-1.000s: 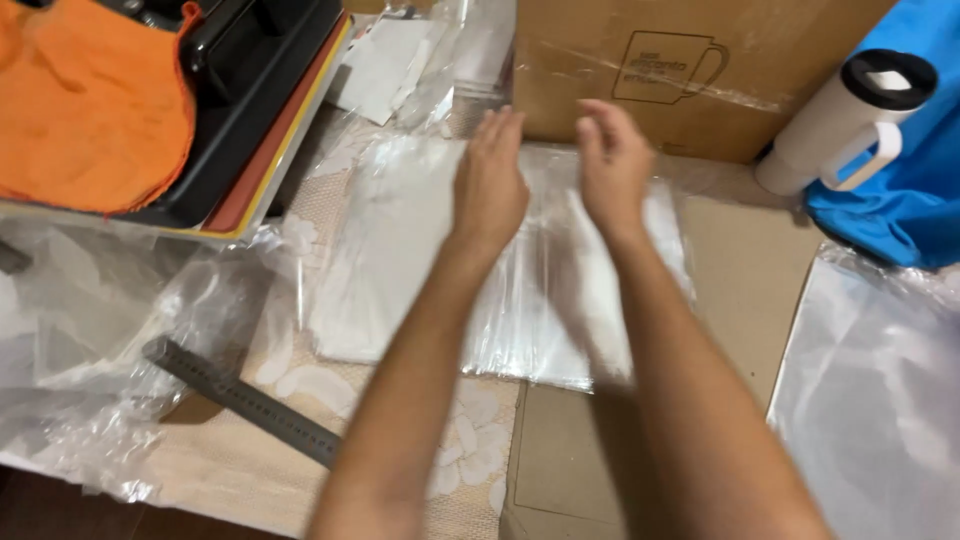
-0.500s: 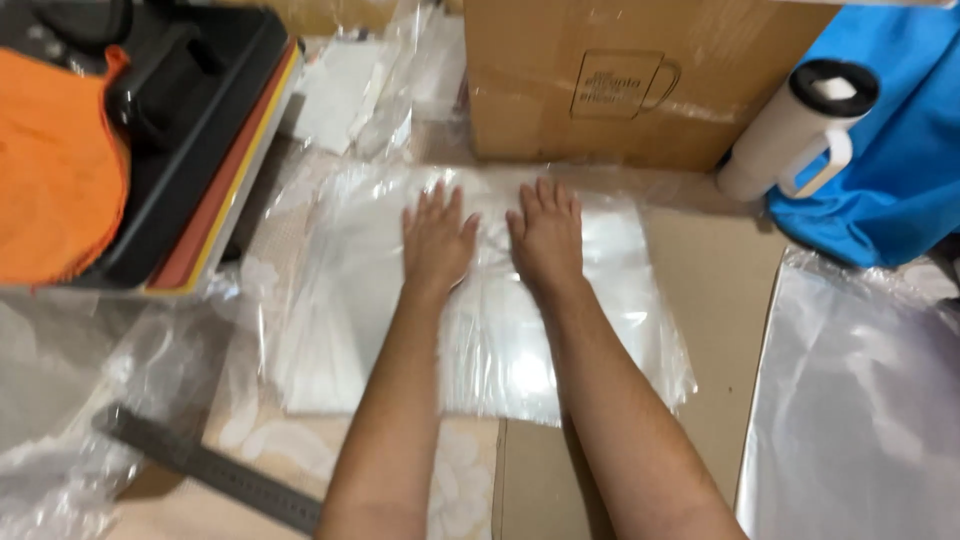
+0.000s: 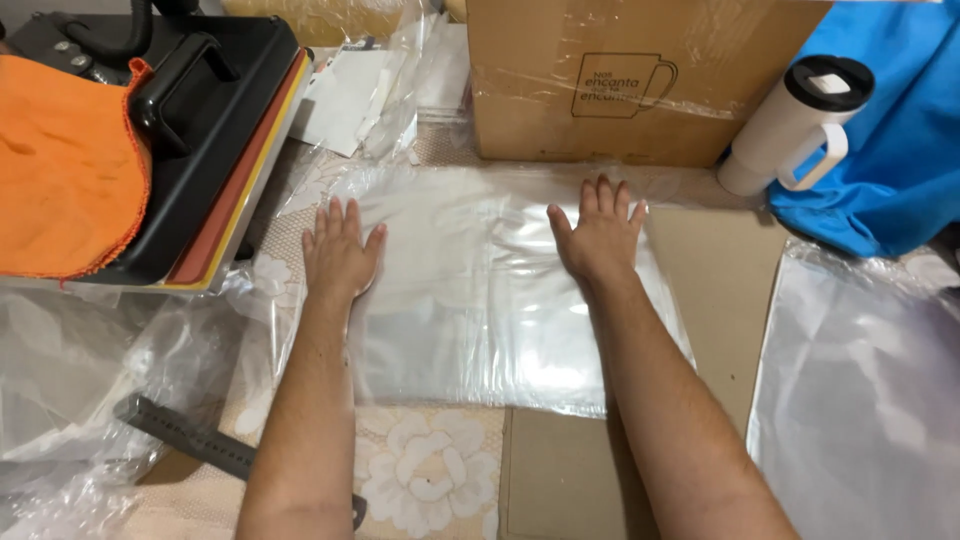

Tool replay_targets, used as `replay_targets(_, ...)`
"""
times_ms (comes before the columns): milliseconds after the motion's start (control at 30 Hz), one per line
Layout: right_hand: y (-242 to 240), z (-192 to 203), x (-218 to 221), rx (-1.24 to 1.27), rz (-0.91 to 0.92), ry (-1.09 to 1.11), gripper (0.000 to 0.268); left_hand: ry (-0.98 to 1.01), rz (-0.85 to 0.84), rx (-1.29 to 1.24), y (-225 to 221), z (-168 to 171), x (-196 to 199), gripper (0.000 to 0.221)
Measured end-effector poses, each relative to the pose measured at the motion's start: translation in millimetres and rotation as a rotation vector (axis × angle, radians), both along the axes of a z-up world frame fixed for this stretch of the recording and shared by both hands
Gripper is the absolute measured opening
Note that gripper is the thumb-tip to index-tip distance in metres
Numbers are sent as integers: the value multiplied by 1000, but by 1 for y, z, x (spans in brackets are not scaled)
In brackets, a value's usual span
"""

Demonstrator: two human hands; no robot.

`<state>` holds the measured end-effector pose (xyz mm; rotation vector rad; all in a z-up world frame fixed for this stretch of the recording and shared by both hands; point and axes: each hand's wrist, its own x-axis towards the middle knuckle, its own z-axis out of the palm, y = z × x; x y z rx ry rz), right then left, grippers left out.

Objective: The person is smoothing out and stacking clear plastic bags on a table in a production environment.

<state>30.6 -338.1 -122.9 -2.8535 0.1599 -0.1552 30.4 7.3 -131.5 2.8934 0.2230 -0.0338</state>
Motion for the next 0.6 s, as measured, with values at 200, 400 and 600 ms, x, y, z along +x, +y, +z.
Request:
replay_targets(200,-76,22,-14,-320,153,-130,84,33,31,235,18,-27,29,76)
replay_targets(400,-252,32,-130,-37,72,-178,74,-535,-431,194,-130,47,-42,69)
replay_targets(600,-321,15,-224,55,-120,117,106,-213,-1264,-488,-349,28,-186,63)
